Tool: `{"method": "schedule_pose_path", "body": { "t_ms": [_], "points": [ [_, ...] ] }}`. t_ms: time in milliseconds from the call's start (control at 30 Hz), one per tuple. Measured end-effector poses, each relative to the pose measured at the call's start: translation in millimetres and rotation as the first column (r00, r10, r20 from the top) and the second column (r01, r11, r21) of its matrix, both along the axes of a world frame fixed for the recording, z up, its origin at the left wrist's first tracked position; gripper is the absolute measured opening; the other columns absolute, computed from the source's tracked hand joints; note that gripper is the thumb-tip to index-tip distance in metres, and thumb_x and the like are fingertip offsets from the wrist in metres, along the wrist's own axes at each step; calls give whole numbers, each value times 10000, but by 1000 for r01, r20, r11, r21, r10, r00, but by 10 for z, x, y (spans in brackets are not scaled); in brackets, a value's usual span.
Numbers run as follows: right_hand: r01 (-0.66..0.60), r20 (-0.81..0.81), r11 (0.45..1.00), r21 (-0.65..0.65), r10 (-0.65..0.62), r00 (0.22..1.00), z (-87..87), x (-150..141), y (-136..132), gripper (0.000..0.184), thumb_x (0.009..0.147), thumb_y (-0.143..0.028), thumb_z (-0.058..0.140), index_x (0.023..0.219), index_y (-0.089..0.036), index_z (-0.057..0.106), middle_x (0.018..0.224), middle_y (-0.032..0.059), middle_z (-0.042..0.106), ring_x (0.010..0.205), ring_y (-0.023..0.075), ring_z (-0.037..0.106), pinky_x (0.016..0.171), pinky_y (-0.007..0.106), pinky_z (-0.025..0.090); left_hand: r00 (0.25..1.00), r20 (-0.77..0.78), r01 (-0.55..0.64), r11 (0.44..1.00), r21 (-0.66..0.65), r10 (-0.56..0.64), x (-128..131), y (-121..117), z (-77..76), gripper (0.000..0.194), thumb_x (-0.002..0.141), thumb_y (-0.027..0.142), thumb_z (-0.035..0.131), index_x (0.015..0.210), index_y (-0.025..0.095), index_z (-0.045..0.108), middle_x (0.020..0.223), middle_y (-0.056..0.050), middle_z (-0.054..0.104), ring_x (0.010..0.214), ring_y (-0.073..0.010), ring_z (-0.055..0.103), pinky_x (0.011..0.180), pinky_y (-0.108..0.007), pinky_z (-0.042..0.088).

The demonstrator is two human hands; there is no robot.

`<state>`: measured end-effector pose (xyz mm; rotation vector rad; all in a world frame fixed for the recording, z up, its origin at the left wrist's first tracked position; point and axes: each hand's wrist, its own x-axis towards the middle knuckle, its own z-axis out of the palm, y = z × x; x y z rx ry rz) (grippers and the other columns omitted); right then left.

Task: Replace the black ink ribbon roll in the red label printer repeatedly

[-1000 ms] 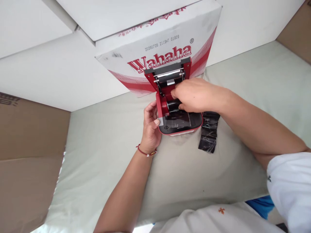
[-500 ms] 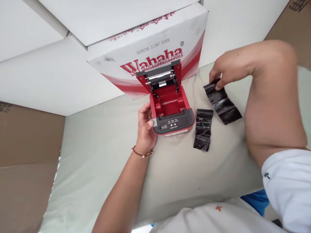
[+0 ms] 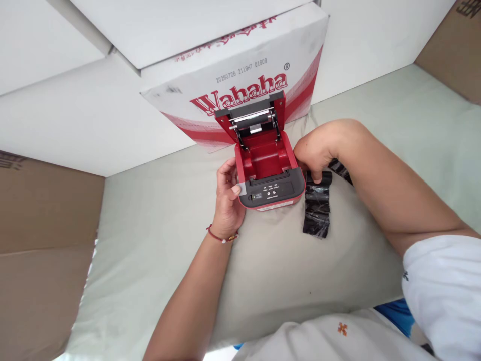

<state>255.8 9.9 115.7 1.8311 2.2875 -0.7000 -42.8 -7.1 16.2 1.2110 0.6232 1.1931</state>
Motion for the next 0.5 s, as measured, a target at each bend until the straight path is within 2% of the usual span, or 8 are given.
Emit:
{"method": "schedule_pose_path", "body": {
  "t_ms": [67, 167, 233, 333, 400, 500],
  "points": [
    [-53, -1, 997, -64, 53, 999, 163, -80, 1, 354, 1014, -383, 776, 1287, -161, 816, 1391, 77, 783, 1254, 261, 705, 976, 357, 477, 1000, 4, -1, 1000, 1, 1, -2, 2, -9, 651, 828, 650, 902, 1374, 351, 711, 1520, -35, 644, 1454, -281, 600, 1223, -416, 519],
    [-146, 76, 958, -247, 169, 983, 452, -141, -23, 267, 908, -234, 871, 1157, -139, 853, 1194, 40, 837, 1079, 214, 734, 908, 342, 462, 1000, 9, 5, 1000, 0, -5, -4, 9, -26, 646, 834, 644, 898, 1381, 357, 708, 1529, -33, 637, 1454, -279, 596, 1226, -414, 517],
    [-177, 68, 933, -313, 208, 976, 653, -92, -82, 217, 946, -217, 826, 1136, -118, 858, 1129, 17, 846, 1000, 165, 719, 878, 337, 436, 1000, 12, 7, 1000, 2, -7, -3, 15, -36, 639, 838, 640, 893, 1383, 361, 707, 1531, -32, 635, 1455, -280, 594, 1224, -412, 520],
    [-159, -48, 960, -230, 152, 987, 931, 61, -237, 289, 1066, -317, 672, 1197, -133, 852, 1194, 4, 844, 982, 107, 689, 865, 341, 408, 1000, 16, 1, 1000, 1, -1, 8, 16, -50, 630, 834, 636, 889, 1374, 363, 714, 1526, -31, 635, 1454, -281, 590, 1226, -412, 523],
    [-133, -87, 983, -129, 123, 989, 1064, 93, -343, 310, 1071, -369, 669, 1231, -177, 852, 1200, -7, 843, 968, 97, 686, 853, 343, 405, 1000, 11, -18, 1000, 10, 18, 26, -3, -53, 616, 849, 639, 869, 1374, 358, 712, 1519, -35, 634, 1465, -286, 582, 1254, -428, 504],
    [-132, -115, 990, 40, 136, 984, 1110, -102, -424, 311, 1073, -376, 683, 1286, -213, 841, 1170, 2, 844, 985, 140, 704, 865, 348, 434, 989, -30, -138, 985, 105, 142, 65, -76, -44, 553, 933, 641, 775, 1398, 357, 685, 1526, -43, 616, 1522, -300, 541, 1318, -474, 445]
  ]
}}
